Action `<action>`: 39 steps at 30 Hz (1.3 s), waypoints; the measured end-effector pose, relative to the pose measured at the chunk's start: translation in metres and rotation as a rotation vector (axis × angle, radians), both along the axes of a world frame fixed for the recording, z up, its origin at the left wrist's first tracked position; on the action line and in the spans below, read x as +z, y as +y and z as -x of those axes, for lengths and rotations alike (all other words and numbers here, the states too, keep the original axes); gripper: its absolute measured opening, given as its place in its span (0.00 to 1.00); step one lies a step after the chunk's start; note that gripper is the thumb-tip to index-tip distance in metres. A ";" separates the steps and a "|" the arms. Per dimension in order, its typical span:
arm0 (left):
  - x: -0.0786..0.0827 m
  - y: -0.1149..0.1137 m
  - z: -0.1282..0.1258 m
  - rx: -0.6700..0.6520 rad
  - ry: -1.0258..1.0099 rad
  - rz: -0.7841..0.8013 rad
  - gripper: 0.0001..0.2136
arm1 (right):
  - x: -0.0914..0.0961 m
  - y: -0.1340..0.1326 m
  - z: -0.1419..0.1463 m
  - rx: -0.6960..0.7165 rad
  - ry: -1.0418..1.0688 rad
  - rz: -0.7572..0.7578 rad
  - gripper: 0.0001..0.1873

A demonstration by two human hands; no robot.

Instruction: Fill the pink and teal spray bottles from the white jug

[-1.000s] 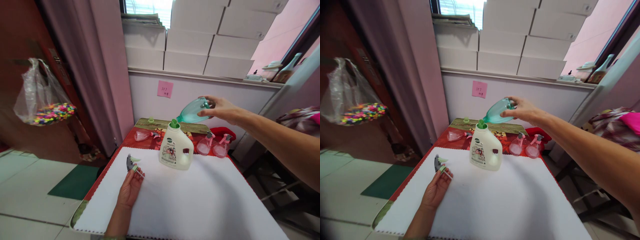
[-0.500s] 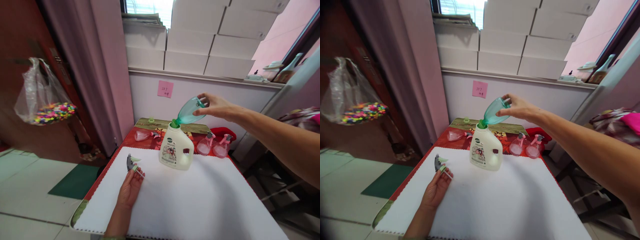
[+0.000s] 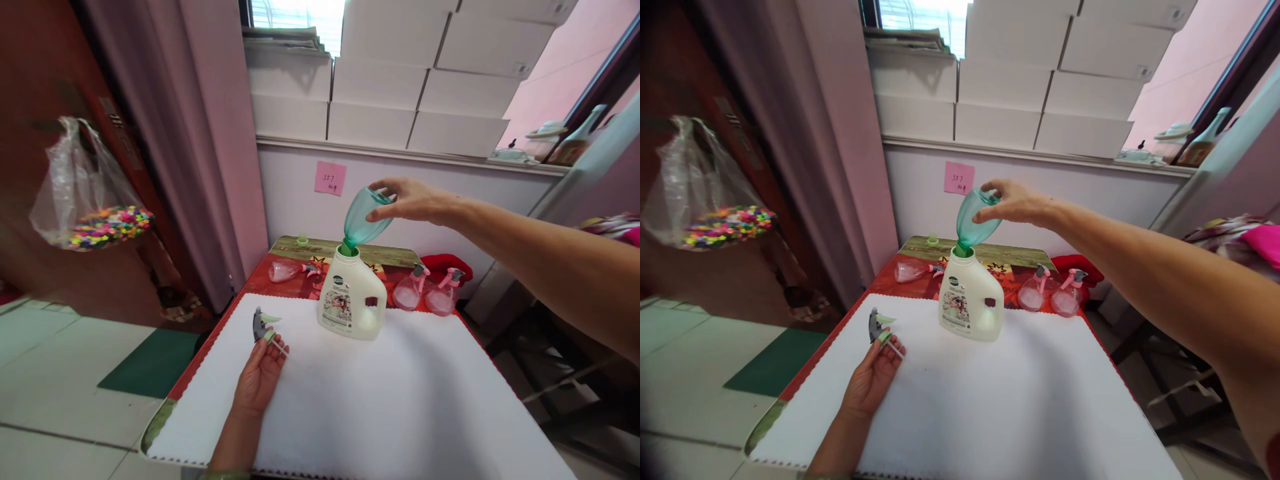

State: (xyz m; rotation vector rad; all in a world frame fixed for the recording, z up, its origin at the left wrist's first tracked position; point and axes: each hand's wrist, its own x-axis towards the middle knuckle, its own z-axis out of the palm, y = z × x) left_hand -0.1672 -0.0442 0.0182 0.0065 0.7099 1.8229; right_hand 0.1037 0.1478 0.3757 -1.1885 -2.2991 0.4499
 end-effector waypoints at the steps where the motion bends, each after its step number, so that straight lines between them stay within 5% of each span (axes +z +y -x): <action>1: 0.000 0.000 0.000 0.000 0.002 0.003 0.14 | 0.001 0.000 0.001 0.002 -0.008 -0.005 0.39; 25: 0.000 0.002 0.000 0.010 0.019 0.020 0.11 | -0.006 0.002 -0.007 0.017 0.072 0.027 0.37; 32: -0.005 0.002 0.003 -0.024 0.022 -0.028 0.12 | -0.070 -0.002 -0.044 -0.025 0.457 0.183 0.41; 39: 0.017 0.005 -0.006 0.002 -0.048 0.056 0.15 | -0.165 -0.046 -0.073 -0.093 1.030 0.584 0.26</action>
